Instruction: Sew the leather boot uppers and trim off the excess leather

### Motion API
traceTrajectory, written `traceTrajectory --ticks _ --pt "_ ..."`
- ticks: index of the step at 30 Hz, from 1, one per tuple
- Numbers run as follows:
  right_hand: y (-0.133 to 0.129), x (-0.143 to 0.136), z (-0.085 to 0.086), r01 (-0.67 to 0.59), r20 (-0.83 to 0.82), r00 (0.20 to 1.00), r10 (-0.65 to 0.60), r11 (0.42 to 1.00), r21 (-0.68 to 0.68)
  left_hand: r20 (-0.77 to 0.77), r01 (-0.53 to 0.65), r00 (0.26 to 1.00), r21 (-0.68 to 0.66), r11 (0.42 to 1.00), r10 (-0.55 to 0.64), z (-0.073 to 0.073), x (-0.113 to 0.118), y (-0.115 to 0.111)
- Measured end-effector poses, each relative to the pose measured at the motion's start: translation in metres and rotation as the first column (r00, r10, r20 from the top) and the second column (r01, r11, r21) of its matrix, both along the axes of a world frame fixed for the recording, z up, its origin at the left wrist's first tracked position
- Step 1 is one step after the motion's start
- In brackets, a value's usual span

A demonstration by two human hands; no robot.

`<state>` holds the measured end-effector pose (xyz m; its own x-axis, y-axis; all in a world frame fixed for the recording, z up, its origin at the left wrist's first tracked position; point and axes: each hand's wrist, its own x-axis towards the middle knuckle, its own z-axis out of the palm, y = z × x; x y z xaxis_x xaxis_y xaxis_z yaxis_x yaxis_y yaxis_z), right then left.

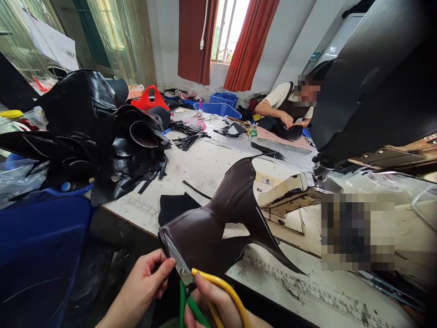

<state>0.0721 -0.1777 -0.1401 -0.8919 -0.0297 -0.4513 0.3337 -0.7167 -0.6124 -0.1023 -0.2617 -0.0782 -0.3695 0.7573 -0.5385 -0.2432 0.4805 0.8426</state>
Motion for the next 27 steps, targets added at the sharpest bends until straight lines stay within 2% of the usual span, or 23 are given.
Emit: traceTrajectory --ticks 3,7,12,17,19,21,22,23,24,25,26,27 --pt "-0.004 -0.012 -0.011 0.004 -0.097 0.995 -0.011 0.998 -0.070 0.012 0.021 1.000 -0.017 1.000 -0.021 0.004 0.001 -0.003" --pt "-0.009 -0.032 -0.011 -0.032 -0.274 0.961 -0.027 0.978 -0.208 0.004 0.052 0.999 -0.009 0.999 -0.052 0.003 0.000 -0.008" --pt "-0.017 -0.051 -0.014 -0.083 -0.516 0.842 -0.158 0.907 -0.412 0.052 0.106 0.993 0.022 0.994 -0.107 -0.006 -0.002 -0.017" --pt "-0.019 -0.055 -0.018 -0.121 -0.556 0.805 -0.209 0.858 -0.499 0.035 0.113 0.993 0.047 0.993 -0.115 -0.003 0.000 -0.020" --pt "-0.013 -0.052 -0.013 -0.145 -0.548 0.810 -0.211 0.832 -0.536 0.001 0.066 0.998 0.009 0.998 -0.066 -0.001 -0.005 -0.024" --pt "-0.004 -0.045 -0.002 -0.118 -0.529 0.819 -0.223 0.837 -0.535 -0.107 0.066 0.992 -0.052 0.996 -0.072 -0.003 -0.016 -0.032" --pt "0.001 -0.040 0.006 -0.076 -0.511 0.829 -0.226 0.861 -0.504 -0.206 0.123 0.968 -0.095 0.988 -0.141 -0.006 -0.023 -0.038" --pt "0.006 -0.033 0.016 -0.016 -0.481 0.848 -0.223 0.896 -0.444 -0.325 0.201 0.913 -0.162 0.966 -0.245 -0.010 -0.032 -0.045" --pt "0.011 -0.025 0.026 0.060 -0.423 0.882 -0.209 0.939 -0.338 -0.445 0.291 0.810 -0.258 0.921 -0.381 -0.014 -0.040 -0.052" --pt "0.015 -0.015 0.038 0.140 -0.337 0.919 -0.205 0.968 -0.208 -0.545 0.347 0.665 -0.380 0.858 -0.510 -0.019 -0.047 -0.058" --pt "0.019 -0.004 0.051 0.201 -0.223 0.953 -0.204 0.979 -0.037 -0.615 0.336 0.514 -0.498 0.800 -0.598 -0.024 -0.053 -0.063" --pt "0.024 0.009 0.065 0.242 -0.097 0.969 -0.229 0.957 0.161 -0.650 0.302 0.379 -0.586 0.752 -0.659 -0.027 -0.056 -0.066"
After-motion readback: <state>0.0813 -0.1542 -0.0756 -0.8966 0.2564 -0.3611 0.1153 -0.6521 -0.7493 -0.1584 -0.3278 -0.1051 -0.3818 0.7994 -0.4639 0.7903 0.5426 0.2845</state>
